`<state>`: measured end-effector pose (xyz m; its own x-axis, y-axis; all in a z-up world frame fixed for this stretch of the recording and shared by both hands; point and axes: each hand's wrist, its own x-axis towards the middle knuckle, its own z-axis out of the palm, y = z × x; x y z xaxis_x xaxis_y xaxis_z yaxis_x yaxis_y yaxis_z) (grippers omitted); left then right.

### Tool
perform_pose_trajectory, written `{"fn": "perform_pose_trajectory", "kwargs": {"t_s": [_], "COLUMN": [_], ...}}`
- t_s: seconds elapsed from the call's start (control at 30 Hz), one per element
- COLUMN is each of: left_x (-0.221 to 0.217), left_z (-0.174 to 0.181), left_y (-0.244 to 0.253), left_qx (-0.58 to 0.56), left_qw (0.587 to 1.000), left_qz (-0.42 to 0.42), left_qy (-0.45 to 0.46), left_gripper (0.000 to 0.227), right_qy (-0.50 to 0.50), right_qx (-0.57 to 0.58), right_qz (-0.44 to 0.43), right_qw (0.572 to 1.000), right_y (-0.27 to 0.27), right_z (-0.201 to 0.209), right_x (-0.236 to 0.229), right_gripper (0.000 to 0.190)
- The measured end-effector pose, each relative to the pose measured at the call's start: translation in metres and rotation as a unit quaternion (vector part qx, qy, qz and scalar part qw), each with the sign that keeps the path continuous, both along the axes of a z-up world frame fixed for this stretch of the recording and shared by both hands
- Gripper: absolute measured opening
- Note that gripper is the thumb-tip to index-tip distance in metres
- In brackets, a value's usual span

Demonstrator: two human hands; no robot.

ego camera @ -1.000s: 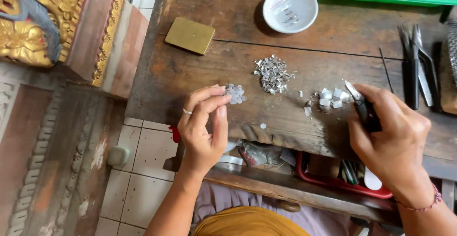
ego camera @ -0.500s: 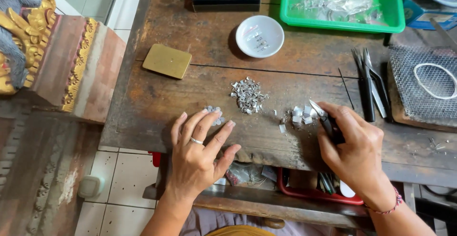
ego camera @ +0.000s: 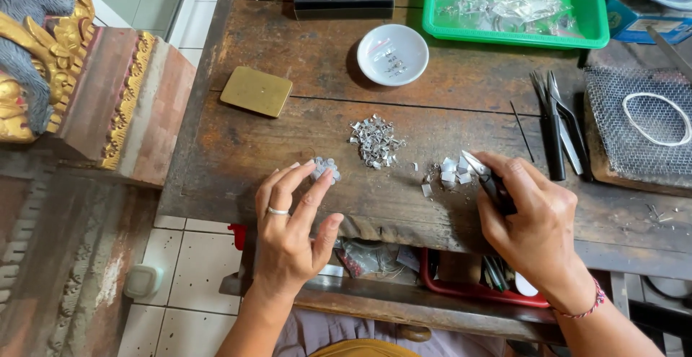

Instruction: Shaping and assembling small silver jewelry components using needle-nose pliers at a workbench.

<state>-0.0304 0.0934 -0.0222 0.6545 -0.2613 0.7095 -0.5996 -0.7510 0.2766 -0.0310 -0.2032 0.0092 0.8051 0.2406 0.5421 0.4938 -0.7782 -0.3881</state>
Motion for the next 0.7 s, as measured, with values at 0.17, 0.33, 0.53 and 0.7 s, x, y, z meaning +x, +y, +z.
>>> {"fn": "perform_pose_trajectory", "kwargs": {"t_s": [0.17,0.33,0.53,0.7], "left_x": [0.000,-0.001,-0.001,-0.001], "left_z": [0.000,-0.003,0.002,-0.002], "left_y": [0.001,0.001,-0.002,0.001], "left_qx": [-0.082,-0.137,-0.149,-0.152], "left_qw": [0.996,0.989,0.984,0.985], "left_qz": [0.019,0.059,0.097,0.078], "left_qy": [-0.024,-0.015,-0.007,0.021], "left_gripper": [0.050,0.036,0.032,0.033], "right_qy": [-0.067,-0.096,-0.021,0.230], "right_qx": [-0.096,-0.158,-0.117,-0.034], "right_qz": [0.067,0.222,0.327,0.363], "right_qw": [0.991,0.957,0.938,0.902], "right_y": [-0.001,0.013,0.032,0.032], "right_z": [-0.014,-0.004,0.003,-0.010], "right_x": [-0.006,-0.014,-0.030,-0.041], "right_gripper": [0.040,0.037,0.032,0.034]}}
